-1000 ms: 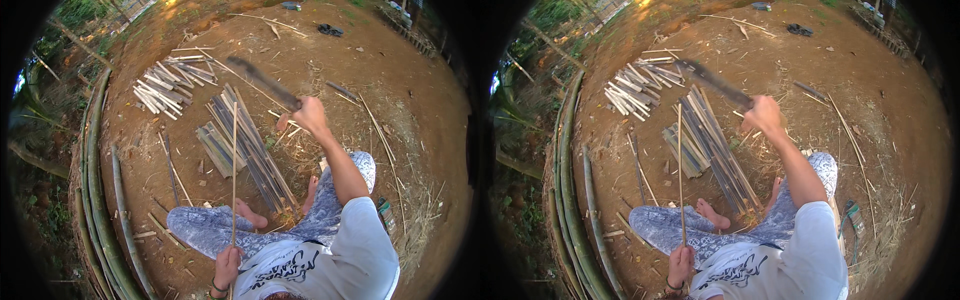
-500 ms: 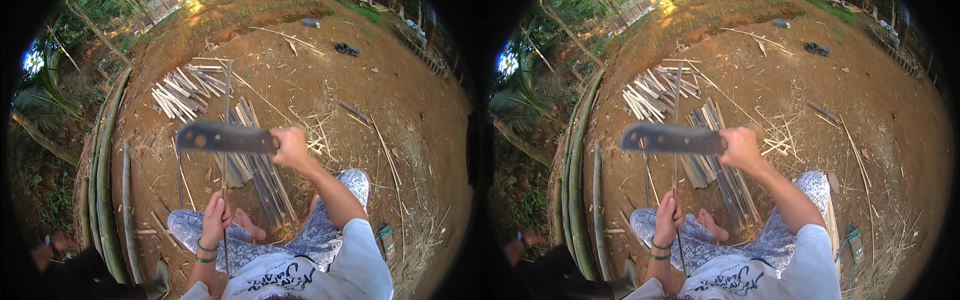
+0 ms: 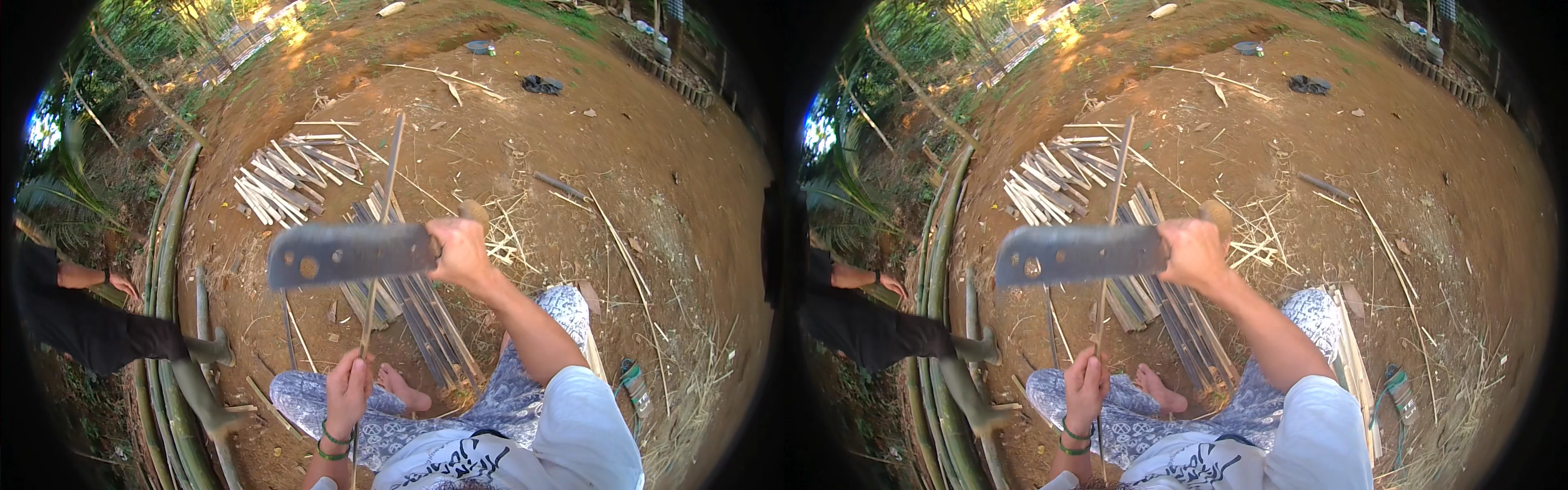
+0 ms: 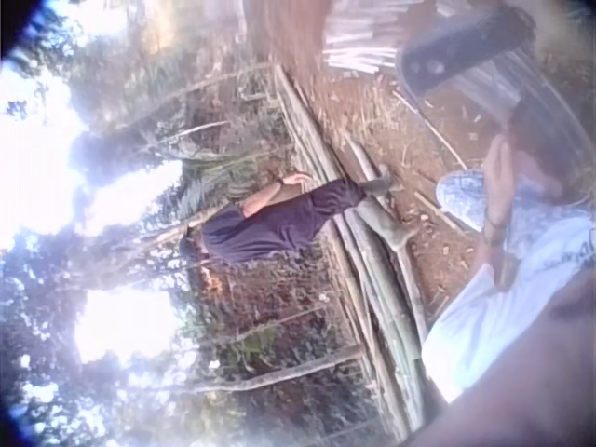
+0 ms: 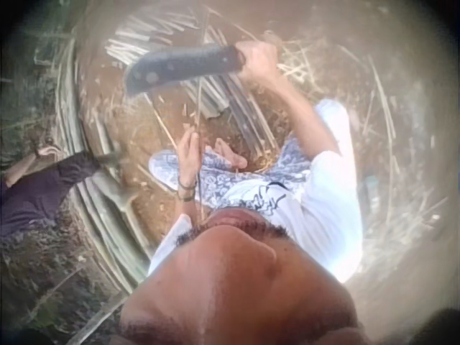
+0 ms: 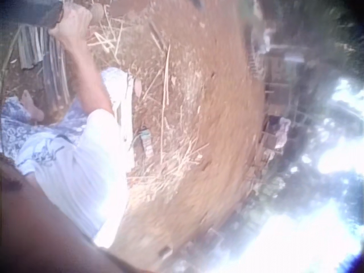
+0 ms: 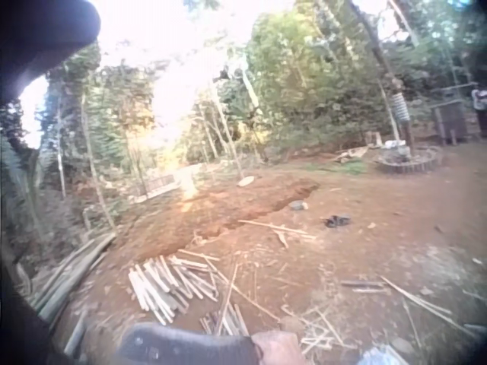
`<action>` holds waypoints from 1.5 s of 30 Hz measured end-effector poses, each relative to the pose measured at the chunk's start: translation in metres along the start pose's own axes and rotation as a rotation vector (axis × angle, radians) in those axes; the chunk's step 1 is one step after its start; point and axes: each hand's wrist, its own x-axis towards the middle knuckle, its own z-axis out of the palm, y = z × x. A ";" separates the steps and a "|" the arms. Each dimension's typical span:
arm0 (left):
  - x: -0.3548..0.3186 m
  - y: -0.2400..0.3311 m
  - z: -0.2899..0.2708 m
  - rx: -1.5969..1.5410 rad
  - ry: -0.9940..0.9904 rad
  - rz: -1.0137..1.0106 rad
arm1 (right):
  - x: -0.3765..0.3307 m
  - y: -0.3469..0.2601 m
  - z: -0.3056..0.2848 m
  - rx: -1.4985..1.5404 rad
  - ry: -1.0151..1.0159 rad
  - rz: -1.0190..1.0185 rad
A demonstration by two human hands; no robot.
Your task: The person sits on the ground and uses a machete to split long bamboo poles into thin strips. They hold the bamboo with one hand and strike it with the machete to split it lengthwise, then place the finished strips into a pile.
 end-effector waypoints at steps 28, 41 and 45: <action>-0.132 -0.002 -0.087 -0.569 -0.101 -0.602 | -0.006 0.010 0.012 -0.138 -0.286 0.162; -0.157 -0.057 -0.128 0.013 0.404 -0.399 | -0.176 0.194 0.134 -0.361 -0.450 1.291; -0.091 -0.050 -0.140 0.345 0.410 -0.226 | -0.297 0.181 0.179 -0.343 -0.587 1.436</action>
